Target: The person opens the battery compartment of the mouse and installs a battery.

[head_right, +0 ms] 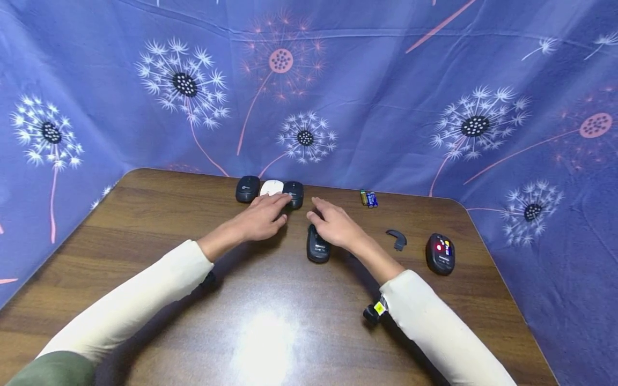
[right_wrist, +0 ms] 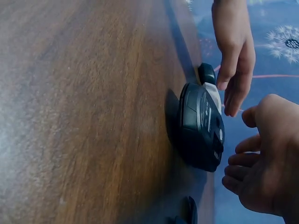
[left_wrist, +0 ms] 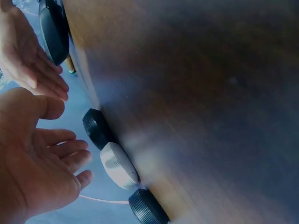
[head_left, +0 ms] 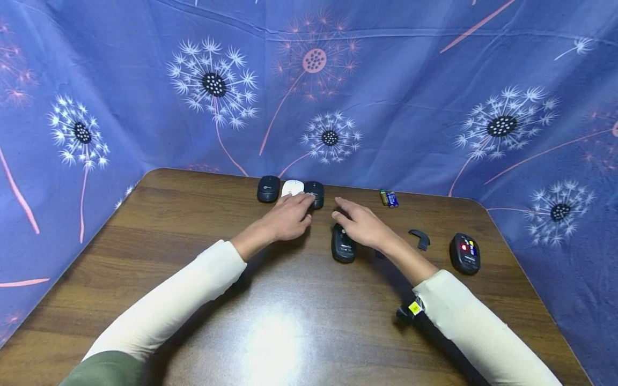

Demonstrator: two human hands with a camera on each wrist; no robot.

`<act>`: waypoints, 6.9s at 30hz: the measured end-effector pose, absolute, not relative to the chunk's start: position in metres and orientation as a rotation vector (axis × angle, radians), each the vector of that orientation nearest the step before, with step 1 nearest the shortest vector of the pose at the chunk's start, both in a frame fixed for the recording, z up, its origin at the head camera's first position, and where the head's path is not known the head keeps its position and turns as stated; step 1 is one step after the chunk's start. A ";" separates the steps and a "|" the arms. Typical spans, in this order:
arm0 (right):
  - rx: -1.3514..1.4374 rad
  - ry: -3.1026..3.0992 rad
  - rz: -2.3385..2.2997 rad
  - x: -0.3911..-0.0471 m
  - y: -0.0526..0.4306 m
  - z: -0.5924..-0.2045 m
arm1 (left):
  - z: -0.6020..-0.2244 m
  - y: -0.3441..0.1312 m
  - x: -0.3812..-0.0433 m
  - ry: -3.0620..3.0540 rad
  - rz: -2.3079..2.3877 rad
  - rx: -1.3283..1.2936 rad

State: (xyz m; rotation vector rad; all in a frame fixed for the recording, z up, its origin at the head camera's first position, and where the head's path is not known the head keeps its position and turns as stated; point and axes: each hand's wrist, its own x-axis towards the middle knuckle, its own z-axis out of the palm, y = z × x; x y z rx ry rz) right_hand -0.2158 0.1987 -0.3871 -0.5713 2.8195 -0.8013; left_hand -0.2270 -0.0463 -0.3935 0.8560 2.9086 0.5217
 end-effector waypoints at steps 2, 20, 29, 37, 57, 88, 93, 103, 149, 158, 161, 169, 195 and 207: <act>-0.608 2.817 -0.749 -0.218 0.195 -0.388 | -0.392 -0.045 -0.226 2.906 0.464 0.832; -0.742 2.769 -0.530 -0.233 0.169 -0.402 | -0.431 -0.050 -0.260 2.880 0.326 0.845; -0.795 2.796 -0.546 -0.261 0.173 -0.438 | -0.395 -0.048 -0.232 2.882 0.297 0.873; -0.744 2.791 -0.438 -0.223 0.159 -0.390 | -0.393 -0.048 -0.234 2.857 0.320 0.894; -0.713 2.766 -0.487 -0.231 0.177 -0.406 | -0.421 -0.037 -0.259 2.767 0.482 0.887; -0.547 2.835 -0.753 -0.215 0.200 -0.392 | -0.462 -0.007 -0.295 2.718 0.740 0.784; -0.338 2.890 -0.998 -0.221 0.206 -0.396 | -0.456 -0.006 -0.291 2.701 1.025 0.687; -0.079 2.693 -1.355 -0.236 0.209 -0.404 | -0.402 -0.006 -0.245 2.464 1.451 0.420; -0.343 3.036 -1.300 -0.230 0.209 -0.386 | -0.396 -0.015 -0.238 2.452 1.761 0.538; -0.366 3.042 -1.293 -0.226 0.213 -0.381 | -0.393 -0.015 -0.235 2.519 1.804 0.571; -0.389 3.042 -1.316 -0.226 0.213 -0.380 | -0.394 -0.015 -0.234 2.542 1.844 0.568; -0.397 3.029 -1.308 -0.218 0.213 -0.374 | -0.393 -0.017 -0.231 2.570 1.861 0.561; -0.371 2.970 -1.352 -0.198 0.213 -0.368 | -0.391 -0.020 -0.221 2.456 1.931 0.641; -0.379 2.908 -1.415 -0.192 0.213 -0.368 | -0.391 -0.023 -0.212 2.286 1.984 0.642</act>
